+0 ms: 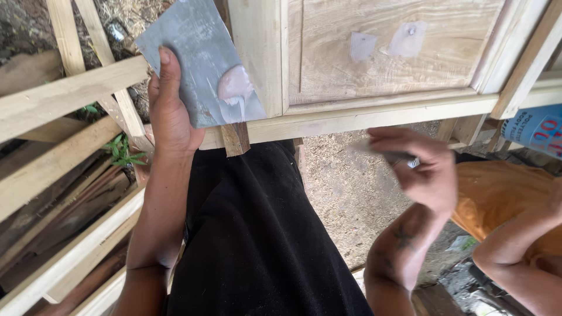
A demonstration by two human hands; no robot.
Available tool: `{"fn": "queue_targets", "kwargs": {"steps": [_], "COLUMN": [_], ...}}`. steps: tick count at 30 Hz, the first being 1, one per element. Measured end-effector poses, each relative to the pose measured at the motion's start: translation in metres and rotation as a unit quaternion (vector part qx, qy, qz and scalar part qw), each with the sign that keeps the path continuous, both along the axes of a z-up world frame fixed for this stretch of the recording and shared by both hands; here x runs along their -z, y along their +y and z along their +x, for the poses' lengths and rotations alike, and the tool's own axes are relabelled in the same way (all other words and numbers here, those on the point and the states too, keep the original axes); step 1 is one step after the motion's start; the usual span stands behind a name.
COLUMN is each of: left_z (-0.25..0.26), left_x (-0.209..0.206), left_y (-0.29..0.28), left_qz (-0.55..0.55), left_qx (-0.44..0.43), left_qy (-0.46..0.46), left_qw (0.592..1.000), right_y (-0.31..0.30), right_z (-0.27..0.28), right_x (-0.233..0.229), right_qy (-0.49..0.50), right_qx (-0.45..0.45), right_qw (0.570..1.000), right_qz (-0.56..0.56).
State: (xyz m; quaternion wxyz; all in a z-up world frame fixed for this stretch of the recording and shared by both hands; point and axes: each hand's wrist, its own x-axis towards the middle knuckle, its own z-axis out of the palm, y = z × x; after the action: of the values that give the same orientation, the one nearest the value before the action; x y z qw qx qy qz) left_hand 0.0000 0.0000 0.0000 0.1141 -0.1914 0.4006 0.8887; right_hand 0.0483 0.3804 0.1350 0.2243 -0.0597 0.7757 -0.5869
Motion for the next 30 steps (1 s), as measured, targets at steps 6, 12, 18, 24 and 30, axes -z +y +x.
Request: {"fn": "queue_targets", "kwargs": {"steps": [6, 12, 18, 24, 30], "left_z": [-0.017, -0.039, -0.034, -0.026, -0.026], "left_x": [-0.003, -0.023, -0.028, -0.015, -0.016], "left_y": [0.015, -0.004, -0.036, -0.046, -0.034], "left_qz": [-0.007, -0.055, -0.083, -0.055, -0.084], "left_qx": [0.033, -0.007, -0.094, -0.102, -0.06], "left_qy": [-0.004, 0.045, 0.039, 0.003, 0.0], "left_qw": [0.999, 0.997, 0.991, 0.993, 0.995], "right_y": [-0.069, -0.127, -0.156, -0.154, -0.149], "right_z": [0.037, 0.004, -0.012, -0.021, -0.041], "right_x": [0.054, 0.103, 0.115, 0.113, 0.125], "right_qy": [-0.172, -0.073, -0.134, -0.153, -0.18], "right_qx": [-0.133, 0.023, 0.173, 0.213, 0.201], "right_qw": [0.939, 0.997, 0.975, 0.964, 0.962], "right_qz": [0.267, -0.007, -0.033, -0.043, -0.027]}}
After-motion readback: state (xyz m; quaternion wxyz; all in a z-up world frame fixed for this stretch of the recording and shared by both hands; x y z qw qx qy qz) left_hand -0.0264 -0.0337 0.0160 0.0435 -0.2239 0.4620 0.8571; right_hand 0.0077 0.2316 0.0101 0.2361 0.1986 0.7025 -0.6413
